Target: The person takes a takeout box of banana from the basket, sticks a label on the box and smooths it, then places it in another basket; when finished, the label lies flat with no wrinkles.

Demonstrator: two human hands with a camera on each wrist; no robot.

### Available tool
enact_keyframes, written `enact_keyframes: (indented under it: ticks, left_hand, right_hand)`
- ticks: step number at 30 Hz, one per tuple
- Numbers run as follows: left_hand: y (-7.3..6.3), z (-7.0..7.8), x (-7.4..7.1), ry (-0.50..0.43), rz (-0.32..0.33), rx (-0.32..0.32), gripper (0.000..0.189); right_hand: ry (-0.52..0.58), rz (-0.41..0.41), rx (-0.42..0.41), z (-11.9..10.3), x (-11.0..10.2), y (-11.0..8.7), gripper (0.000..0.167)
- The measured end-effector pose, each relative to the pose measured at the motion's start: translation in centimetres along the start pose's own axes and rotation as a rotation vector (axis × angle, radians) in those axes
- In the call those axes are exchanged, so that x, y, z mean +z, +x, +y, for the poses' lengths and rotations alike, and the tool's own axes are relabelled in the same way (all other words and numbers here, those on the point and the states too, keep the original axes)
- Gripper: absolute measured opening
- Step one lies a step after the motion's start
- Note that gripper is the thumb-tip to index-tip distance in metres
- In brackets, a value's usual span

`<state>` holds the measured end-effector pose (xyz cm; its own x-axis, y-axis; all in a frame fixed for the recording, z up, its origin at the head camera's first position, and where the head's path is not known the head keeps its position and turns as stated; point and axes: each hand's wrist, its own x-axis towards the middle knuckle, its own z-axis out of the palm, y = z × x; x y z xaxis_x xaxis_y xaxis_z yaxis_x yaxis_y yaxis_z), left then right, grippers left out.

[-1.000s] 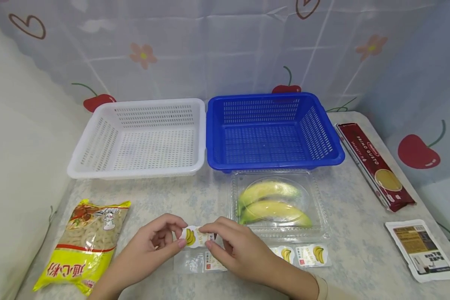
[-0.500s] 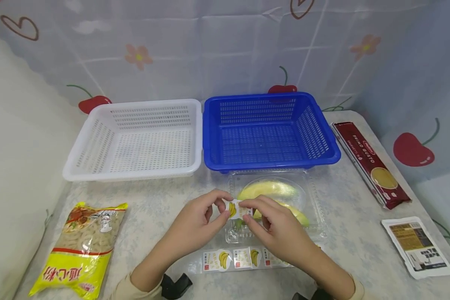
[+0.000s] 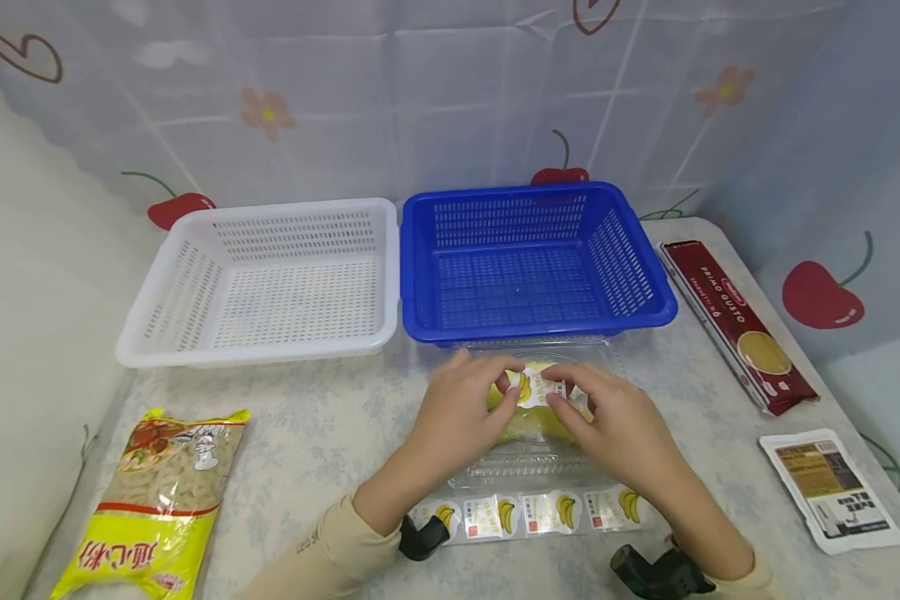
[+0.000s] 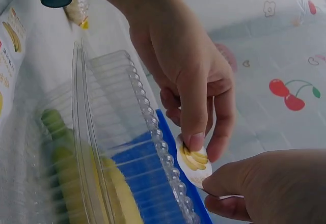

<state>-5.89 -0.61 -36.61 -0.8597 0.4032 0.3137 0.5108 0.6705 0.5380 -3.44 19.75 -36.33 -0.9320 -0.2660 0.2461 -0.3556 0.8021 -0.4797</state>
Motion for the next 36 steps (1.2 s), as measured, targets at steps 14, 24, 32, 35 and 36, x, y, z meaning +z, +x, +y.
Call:
enact_keyframes:
  ticks: [14,24,32,35,36]
  left_hand:
    - [1.1,0.9,2.3,0.124,0.07,0.024,0.018]
    - [1.0,0.7,2.9,0.17,0.082,0.001,0.019]
    - [0.9,0.6,3.0,0.183,0.077,-0.012,0.023]
    - [0.9,0.5,3.0,0.191,0.071,-0.016,0.024]
    - [0.9,0.5,3.0,0.194,0.068,-0.015,0.022]
  right_hand:
    - [-0.076,-0.018,0.027,1.5,-0.1,0.3,0.026]
    - [-0.097,0.001,0.02,2.0,0.4,0.2,0.027]
    - [-0.126,0.015,-0.005,2.1,0.6,0.3,0.024]
    - [-0.166,0.027,-0.018,2.1,0.7,0.3,0.024]
    - [-0.179,0.031,-0.021,2.2,0.7,0.3,0.024]
